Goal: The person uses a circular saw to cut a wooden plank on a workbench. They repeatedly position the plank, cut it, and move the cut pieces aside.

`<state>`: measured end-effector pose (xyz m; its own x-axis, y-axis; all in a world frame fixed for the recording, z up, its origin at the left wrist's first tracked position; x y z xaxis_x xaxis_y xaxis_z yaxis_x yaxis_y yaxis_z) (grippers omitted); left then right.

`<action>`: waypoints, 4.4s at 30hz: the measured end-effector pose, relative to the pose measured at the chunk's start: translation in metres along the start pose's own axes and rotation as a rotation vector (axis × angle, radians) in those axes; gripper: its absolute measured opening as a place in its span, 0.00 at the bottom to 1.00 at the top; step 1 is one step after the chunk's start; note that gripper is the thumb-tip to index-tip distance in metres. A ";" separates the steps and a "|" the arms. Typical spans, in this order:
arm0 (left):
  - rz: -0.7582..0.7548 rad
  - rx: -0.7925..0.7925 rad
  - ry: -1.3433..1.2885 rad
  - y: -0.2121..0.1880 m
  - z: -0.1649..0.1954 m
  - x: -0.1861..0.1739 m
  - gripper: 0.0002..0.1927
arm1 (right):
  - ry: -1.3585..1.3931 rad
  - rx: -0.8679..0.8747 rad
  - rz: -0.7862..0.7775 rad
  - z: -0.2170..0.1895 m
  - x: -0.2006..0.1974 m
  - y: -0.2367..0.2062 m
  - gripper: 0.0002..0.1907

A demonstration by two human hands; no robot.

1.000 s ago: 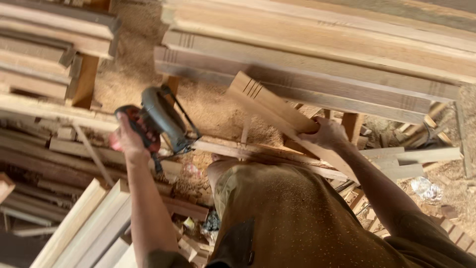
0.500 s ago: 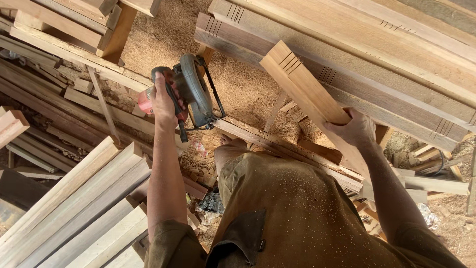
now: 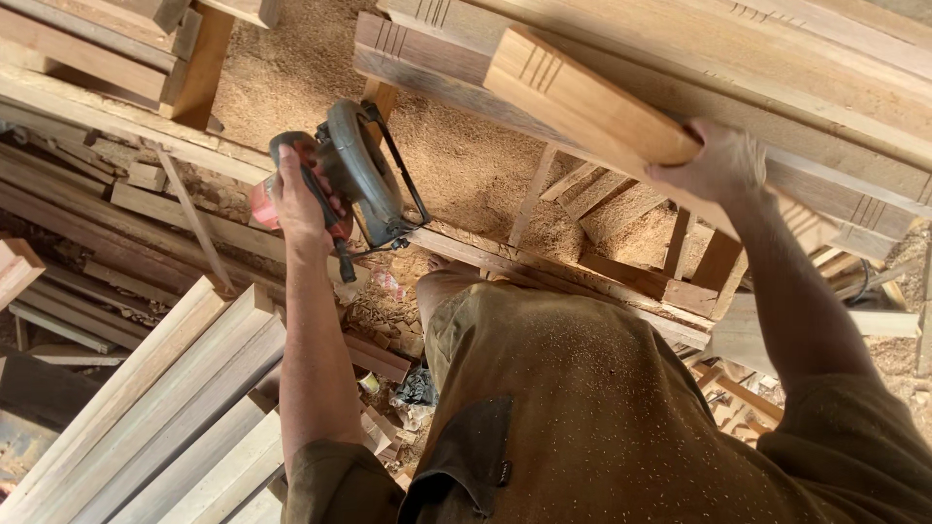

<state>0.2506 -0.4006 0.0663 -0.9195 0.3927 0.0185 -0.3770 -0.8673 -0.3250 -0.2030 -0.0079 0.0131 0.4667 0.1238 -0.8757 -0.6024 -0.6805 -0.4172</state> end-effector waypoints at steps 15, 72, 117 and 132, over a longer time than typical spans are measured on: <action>-0.014 0.083 0.101 -0.004 -0.007 0.002 0.26 | -0.282 -0.404 0.549 0.002 0.020 0.072 0.45; -0.364 0.084 -0.083 -0.037 -0.019 0.025 0.40 | 1.218 1.070 1.011 0.225 0.138 -0.150 0.40; -0.154 0.133 -0.037 -0.032 0.005 0.027 0.27 | -0.014 -0.327 0.229 -0.004 0.116 -0.010 0.56; -0.252 0.083 -0.152 -0.035 0.009 0.039 0.32 | -0.283 -0.358 0.307 0.065 -0.041 -0.061 0.48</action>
<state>0.2274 -0.3574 0.0872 -0.7997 0.5537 0.2322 -0.5973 -0.7730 -0.2138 -0.2278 0.0757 0.0587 0.0825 0.0368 -0.9959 -0.4028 -0.9128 -0.0671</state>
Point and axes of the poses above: each hand's wrist, its own y-axis towards the middle knuckle, its own x-axis out of the palm, z = x × y, the point moved 4 cm from there along y, towards the middle knuckle, and after that the axes turned 8 degrees about -z, right-handed, at the moved point
